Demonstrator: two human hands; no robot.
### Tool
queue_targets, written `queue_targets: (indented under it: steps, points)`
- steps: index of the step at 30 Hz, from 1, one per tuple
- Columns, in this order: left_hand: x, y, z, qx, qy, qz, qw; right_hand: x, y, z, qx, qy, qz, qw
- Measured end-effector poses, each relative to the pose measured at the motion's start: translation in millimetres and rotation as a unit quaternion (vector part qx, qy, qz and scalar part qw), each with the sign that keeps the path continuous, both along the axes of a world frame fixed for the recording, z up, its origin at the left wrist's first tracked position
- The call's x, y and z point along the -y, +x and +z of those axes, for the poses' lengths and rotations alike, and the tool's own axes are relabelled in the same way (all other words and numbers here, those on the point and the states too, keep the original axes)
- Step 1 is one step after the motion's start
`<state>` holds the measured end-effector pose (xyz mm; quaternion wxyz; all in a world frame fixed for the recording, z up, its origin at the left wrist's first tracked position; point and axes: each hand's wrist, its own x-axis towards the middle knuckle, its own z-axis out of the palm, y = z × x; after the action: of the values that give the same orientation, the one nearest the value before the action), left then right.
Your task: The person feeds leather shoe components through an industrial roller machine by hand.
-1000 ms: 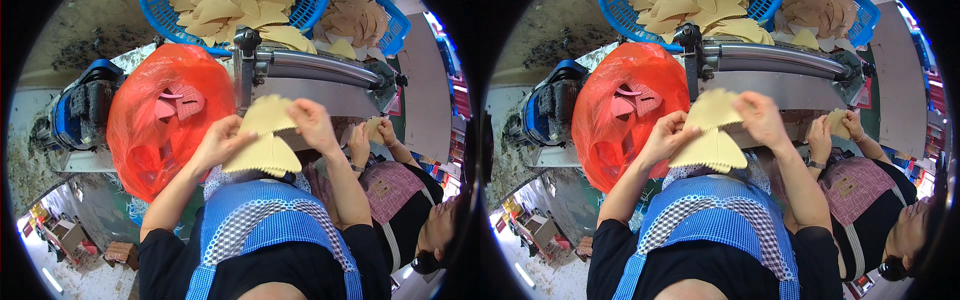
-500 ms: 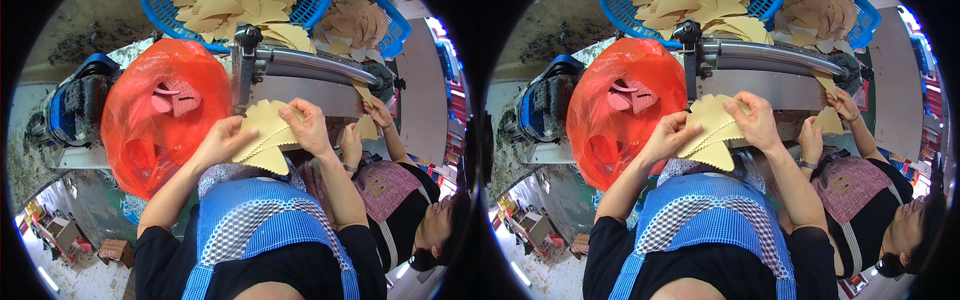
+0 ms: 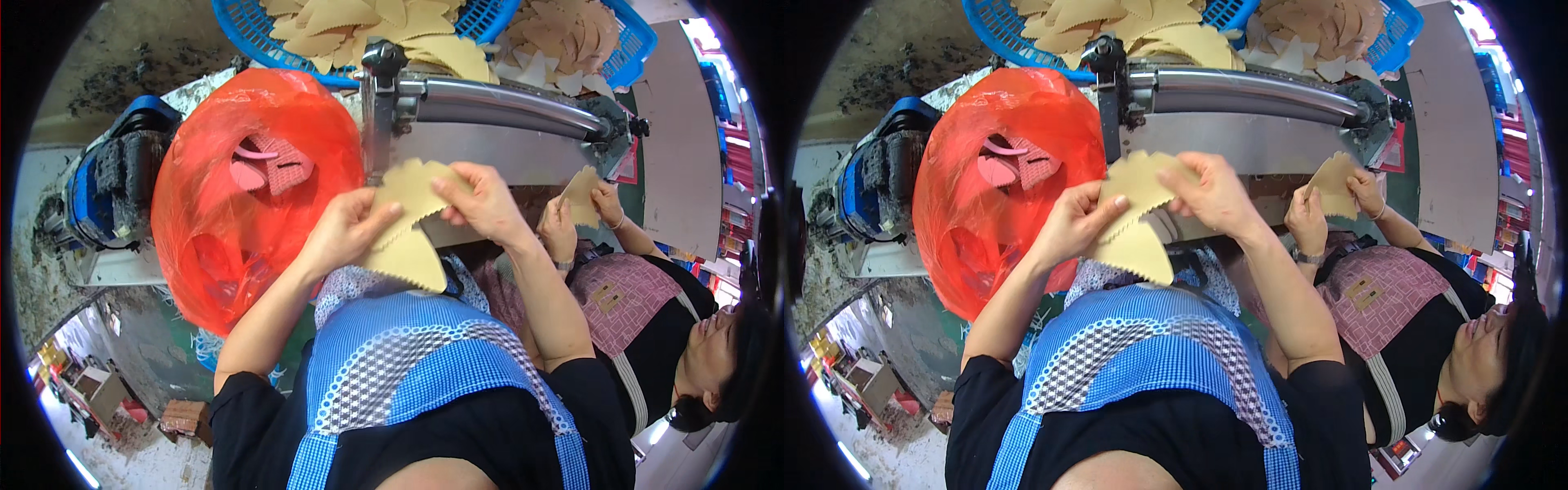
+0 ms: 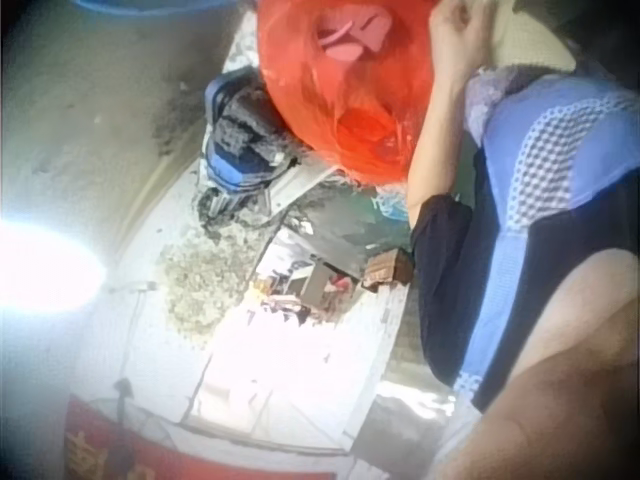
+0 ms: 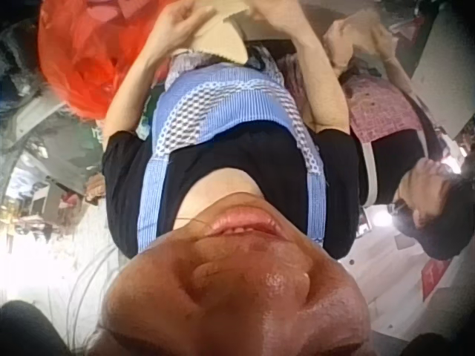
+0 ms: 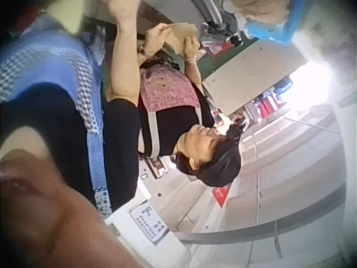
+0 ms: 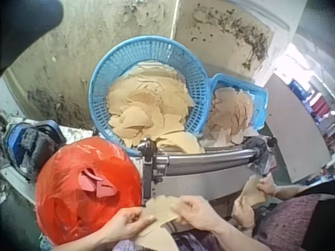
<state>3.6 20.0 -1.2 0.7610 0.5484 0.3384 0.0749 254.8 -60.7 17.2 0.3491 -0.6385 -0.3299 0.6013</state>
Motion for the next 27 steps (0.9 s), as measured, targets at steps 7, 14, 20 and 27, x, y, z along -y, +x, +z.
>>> queue_targets:
  steps: [7,14,20,27]
  points:
    - [-4.4,-3.3,-1.4,0.092,0.009,0.132,0.987,-17.8,24.2,11.3,-0.071,0.013,-0.311,0.948]
    - [5.6,8.9,5.8,0.040,0.052,0.152,0.986,8.6,-4.5,21.5,-0.018,-0.069,-0.029,0.997]
    - [12.2,0.5,-0.8,0.051,0.007,0.118,0.992,-19.9,49.7,4.5,-0.183,-0.029,-0.311,0.932]
    - [20.4,-14.3,-10.7,-0.057,-0.045,0.179,0.981,-113.9,113.4,72.1,0.263,0.065,-0.137,0.953]
